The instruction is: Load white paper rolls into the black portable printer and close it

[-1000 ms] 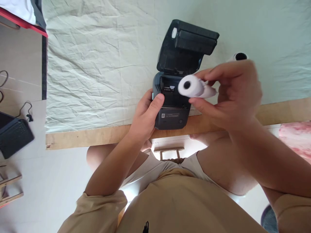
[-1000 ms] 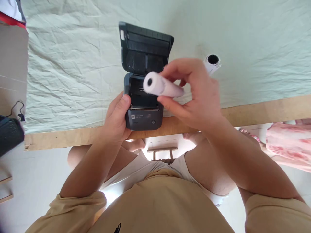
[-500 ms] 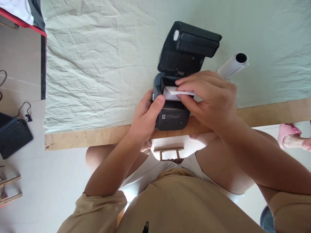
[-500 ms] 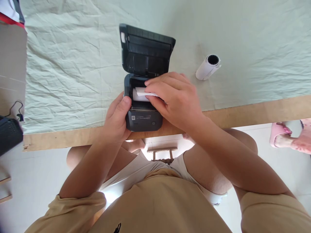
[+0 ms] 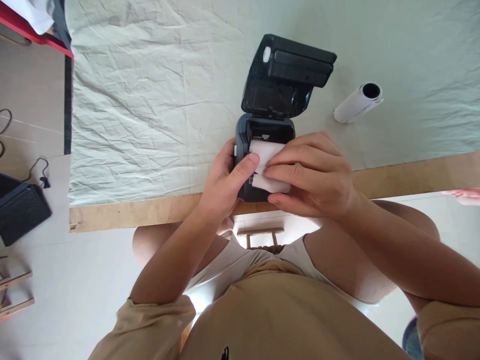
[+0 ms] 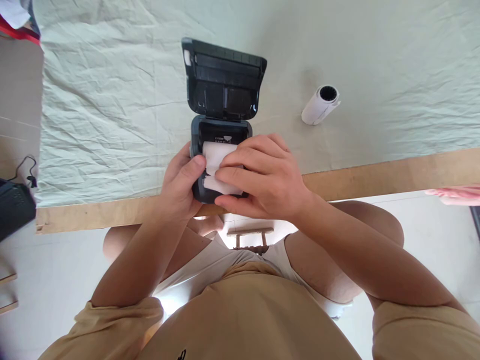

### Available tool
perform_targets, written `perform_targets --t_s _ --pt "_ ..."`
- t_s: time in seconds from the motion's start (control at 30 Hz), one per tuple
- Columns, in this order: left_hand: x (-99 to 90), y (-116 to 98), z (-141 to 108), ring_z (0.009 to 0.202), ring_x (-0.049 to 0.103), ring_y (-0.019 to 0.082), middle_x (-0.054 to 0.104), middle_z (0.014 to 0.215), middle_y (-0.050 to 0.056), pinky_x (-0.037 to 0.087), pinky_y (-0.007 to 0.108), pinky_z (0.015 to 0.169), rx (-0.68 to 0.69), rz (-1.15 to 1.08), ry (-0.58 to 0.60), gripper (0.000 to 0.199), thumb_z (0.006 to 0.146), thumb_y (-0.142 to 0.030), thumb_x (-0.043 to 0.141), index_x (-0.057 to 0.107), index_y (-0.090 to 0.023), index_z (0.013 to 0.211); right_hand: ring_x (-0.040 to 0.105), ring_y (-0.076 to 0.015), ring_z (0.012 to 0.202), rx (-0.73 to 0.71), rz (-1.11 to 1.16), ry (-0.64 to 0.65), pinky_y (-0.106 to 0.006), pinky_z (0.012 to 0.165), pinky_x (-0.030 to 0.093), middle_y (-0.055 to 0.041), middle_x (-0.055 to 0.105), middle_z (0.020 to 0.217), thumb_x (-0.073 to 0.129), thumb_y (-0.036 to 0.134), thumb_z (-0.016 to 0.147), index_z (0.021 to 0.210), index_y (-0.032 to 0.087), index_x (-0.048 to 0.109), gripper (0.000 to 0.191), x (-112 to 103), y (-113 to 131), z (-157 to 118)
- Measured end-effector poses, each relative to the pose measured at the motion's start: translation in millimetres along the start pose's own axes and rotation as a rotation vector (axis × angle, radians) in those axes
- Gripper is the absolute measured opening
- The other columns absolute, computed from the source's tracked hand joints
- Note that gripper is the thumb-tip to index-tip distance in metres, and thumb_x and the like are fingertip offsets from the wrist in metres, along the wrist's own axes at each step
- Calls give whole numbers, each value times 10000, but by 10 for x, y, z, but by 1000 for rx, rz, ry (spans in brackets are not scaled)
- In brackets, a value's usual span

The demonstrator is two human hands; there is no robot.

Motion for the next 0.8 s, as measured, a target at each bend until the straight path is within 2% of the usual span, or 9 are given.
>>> perform_targets --t_s 0.07,0.17,0.27,0.33,0.43,0.6,0.7,0.8 --pt "-5 -2 -3 910 760 222 768 992 22 652 330 766 -1 18 -1 524 839 -661 977 758 -270 1110 778 -239 978 -6 37 39 -438 824 555 3 849 1051 583 537 1151 1130 335 776 280 -10 -17 -39" --pt "-10 -6 -4 1017 786 248 799 1105 32 682 357 866 2 41 -8 552 834 -617 989 724 -291 1192 763 -251 985 13 20 109 -454 866 555 0 850 1062 585 534 1122 1178 374 812 283 -10 -34 -88" --pt "-10 -13 3 1031 782 242 796 1126 32 679 350 885 -1 56 -9 541 845 -567 984 696 -291 1212 753 -246 943 20 -57 137 -462 857 542 -2 840 1020 494 561 1143 1145 382 827 378 13 -9 -95" --pt "-7 -18 7 1040 779 237 793 1133 34 677 341 895 -9 63 -10 540 832 -546 992 689 -285 1196 748 -234 926 4 -45 78 -454 823 536 -5 828 1006 459 480 1162 1118 365 814 376 6 24 -71" --pt "-6 -24 7 1072 787 250 804 1174 40 684 346 904 -28 71 -29 566 796 -531 1012 680 -288 1184 726 -227 913 -32 16 -6 -452 782 517 -13 784 955 515 378 1145 1133 345 806 293 0 51 -45" --pt "4 -31 -11 979 792 238 811 1105 28 694 347 840 -48 56 -56 576 757 -450 1027 665 -281 1172 652 -219 835 -72 11 -65 -458 725 484 -14 674 825 536 433 1153 1153 316 834 321 9 47 -86" --pt "-2 -11 -5 1009 806 246 826 1137 39 702 344 839 -57 53 -51 611 750 -438 1028 655 -276 1205 652 -232 823 -63 22 -45 -463 717 514 -23 658 818 550 419 1131 1167 342 826 289 17 24 -89" --pt "-26 23 27 1055 810 262 835 1178 50 707 342 844 -39 57 -29 747 661 -420 1067 648 -266 1260 647 -232 791 13 -25 -194 -445 695 554 -32 627 846 559 392 1074 1144 338 762 222 -93 -72 -56"
Point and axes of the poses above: each hand's wrist, its own z-axis towards the middle knuckle, its own x-axis out of the palm, y = z × x, the point moved 5 cm from there along z, towards the middle knuckle
